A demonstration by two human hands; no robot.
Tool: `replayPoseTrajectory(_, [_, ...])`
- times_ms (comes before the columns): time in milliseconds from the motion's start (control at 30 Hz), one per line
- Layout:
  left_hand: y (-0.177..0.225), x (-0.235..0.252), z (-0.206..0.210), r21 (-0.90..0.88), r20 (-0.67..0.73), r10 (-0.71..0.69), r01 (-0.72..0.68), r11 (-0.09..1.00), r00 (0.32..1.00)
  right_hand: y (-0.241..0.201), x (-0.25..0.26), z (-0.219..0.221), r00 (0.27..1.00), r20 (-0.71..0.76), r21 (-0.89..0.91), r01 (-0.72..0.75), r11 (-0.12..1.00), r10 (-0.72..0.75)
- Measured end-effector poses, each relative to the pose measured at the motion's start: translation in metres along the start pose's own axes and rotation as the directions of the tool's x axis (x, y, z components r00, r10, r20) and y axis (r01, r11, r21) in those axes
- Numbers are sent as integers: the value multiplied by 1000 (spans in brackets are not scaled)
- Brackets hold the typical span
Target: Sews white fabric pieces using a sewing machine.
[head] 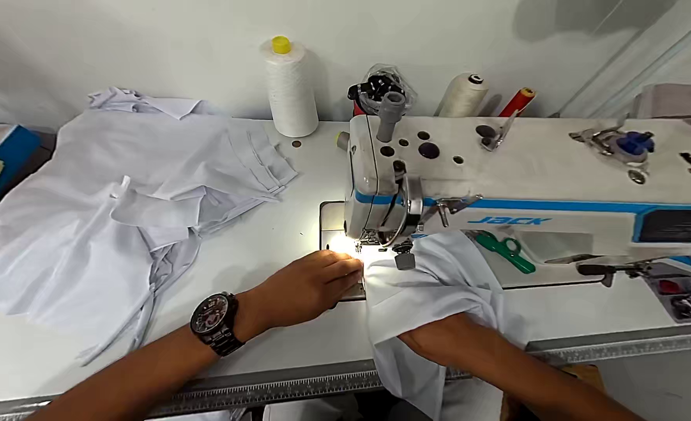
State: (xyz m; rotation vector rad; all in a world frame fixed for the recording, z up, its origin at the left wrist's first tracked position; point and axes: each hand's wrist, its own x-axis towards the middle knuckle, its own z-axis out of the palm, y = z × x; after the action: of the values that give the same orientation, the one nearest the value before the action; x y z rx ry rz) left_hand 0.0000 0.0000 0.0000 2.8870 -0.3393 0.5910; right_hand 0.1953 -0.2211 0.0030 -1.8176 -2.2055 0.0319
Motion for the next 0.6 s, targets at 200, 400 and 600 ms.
replayPoseTrajectory(200, [6, -4, 5, 29, -13, -44, 45, 999, 999, 15, -15, -12, 1000, 23, -53, 12, 999, -11])
replayPoseTrajectory(400, [10, 0, 6, 14, -54, -90, 91, 996, 994, 16, -15, -9, 1000, -15, -87, 13, 996, -14])
replayPoseTrajectory(600, [9, -1, 8, 39, 17, -67, 67, 997, 998, 4, -2, -26, 934, 324, 98, -191, 977, 150])
